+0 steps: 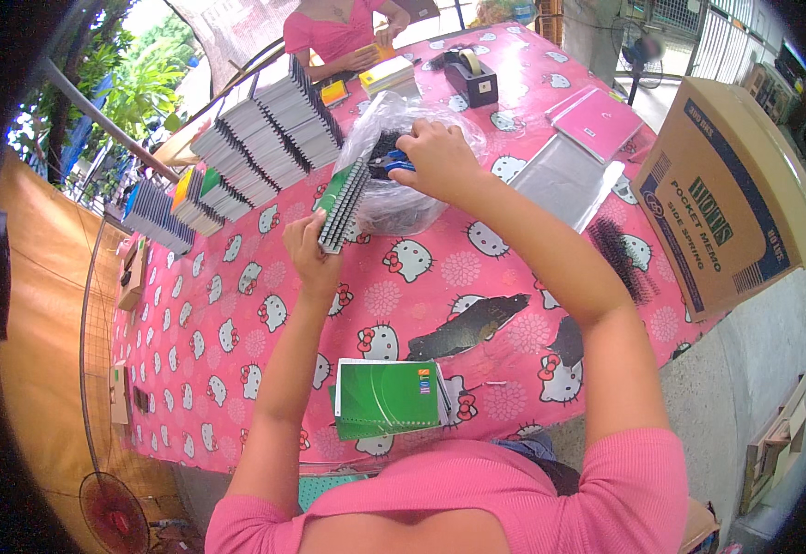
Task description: The person inserts spiral wire bindings into green notebooks using pliers to secure the ends. The person repeatedly picks up notebooks, aligns the binding, and crimps the wire with pliers, stacking finished units on the table.
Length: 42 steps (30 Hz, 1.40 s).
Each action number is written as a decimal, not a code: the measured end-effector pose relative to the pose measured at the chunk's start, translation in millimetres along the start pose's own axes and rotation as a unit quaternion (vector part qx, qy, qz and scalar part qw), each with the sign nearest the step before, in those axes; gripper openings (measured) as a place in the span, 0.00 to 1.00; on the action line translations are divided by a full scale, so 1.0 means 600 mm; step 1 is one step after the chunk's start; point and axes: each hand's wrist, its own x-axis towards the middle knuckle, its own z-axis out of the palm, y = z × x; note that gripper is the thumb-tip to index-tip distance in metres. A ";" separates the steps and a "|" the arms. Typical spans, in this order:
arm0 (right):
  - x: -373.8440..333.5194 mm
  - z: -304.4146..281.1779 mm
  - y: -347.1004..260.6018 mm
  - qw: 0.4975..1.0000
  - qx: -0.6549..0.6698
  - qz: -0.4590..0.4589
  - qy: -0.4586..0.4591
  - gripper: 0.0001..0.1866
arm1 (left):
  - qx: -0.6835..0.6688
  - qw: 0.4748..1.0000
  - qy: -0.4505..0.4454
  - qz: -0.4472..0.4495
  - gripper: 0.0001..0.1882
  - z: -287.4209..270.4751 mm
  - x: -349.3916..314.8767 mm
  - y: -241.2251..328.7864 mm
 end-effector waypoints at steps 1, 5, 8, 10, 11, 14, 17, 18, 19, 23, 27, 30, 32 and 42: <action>0.002 -0.002 -0.001 1.000 0.008 0.003 -0.010 0.21 | 0.000 1.000 -0.004 0.000 0.17 -0.002 0.000 -0.001; 0.010 -0.013 -0.008 0.997 0.039 0.022 -0.062 0.20 | 0.001 1.000 -0.010 0.000 0.18 -0.008 0.000 -0.002; 0.009 -0.012 -0.008 1.000 -0.009 -0.026 -0.004 0.20 | 0.005 1.000 -0.002 0.003 0.18 -0.007 0.000 -0.002; 0.008 -0.007 -0.004 0.997 -0.031 -0.054 0.035 0.21 | 0.007 1.000 0.004 0.005 0.17 -0.004 0.000 -0.002; 0.008 -0.006 -0.003 0.996 -0.035 -0.061 0.045 0.20 | 0.008 1.000 0.007 0.005 0.17 -0.003 0.001 -0.003; 0.008 -0.008 -0.006 0.998 -0.021 -0.050 0.041 0.20 | 0.010 1.000 0.004 0.005 0.17 -0.005 0.001 -0.003; 0.013 -0.020 -0.008 0.996 0.064 0.020 -0.058 0.20 | 0.014 1.000 -0.001 0.012 0.17 -0.009 0.002 0.001; 0.024 -0.022 0.001 0.988 0.102 0.041 -0.107 0.20 | 0.014 1.000 -0.002 0.017 0.17 -0.009 0.005 0.003; 0.029 -0.023 0.008 0.976 0.140 0.062 -0.155 0.21 | 0.015 1.000 -0.004 0.022 0.18 -0.008 0.008 0.005; 0.030 -0.045 -0.008 0.802 0.433 0.306 -0.274 0.23 | 0.027 0.999 -0.011 0.031 0.18 -0.010 0.007 0.007; 0.022 -0.042 -0.008 0.795 0.438 0.307 -0.287 0.23 | 0.030 0.999 -0.009 0.030 0.17 -0.007 0.007 0.002; -0.001 -0.009 0.001 0.956 0.232 0.127 -0.124 0.23 | -0.002 1.000 0.007 -0.003 0.18 -0.007 0.007 0.004; -0.013 -0.002 0.004 0.991 0.124 0.047 -0.034 0.23 | -0.008 1.000 0.017 -0.020 0.18 -0.006 0.004 0.004; 0.000 -0.019 -0.017 0.999 0.021 0.009 -0.026 0.22 | -0.012 1.000 0.017 -0.020 0.20 -0.012 0.004 0.005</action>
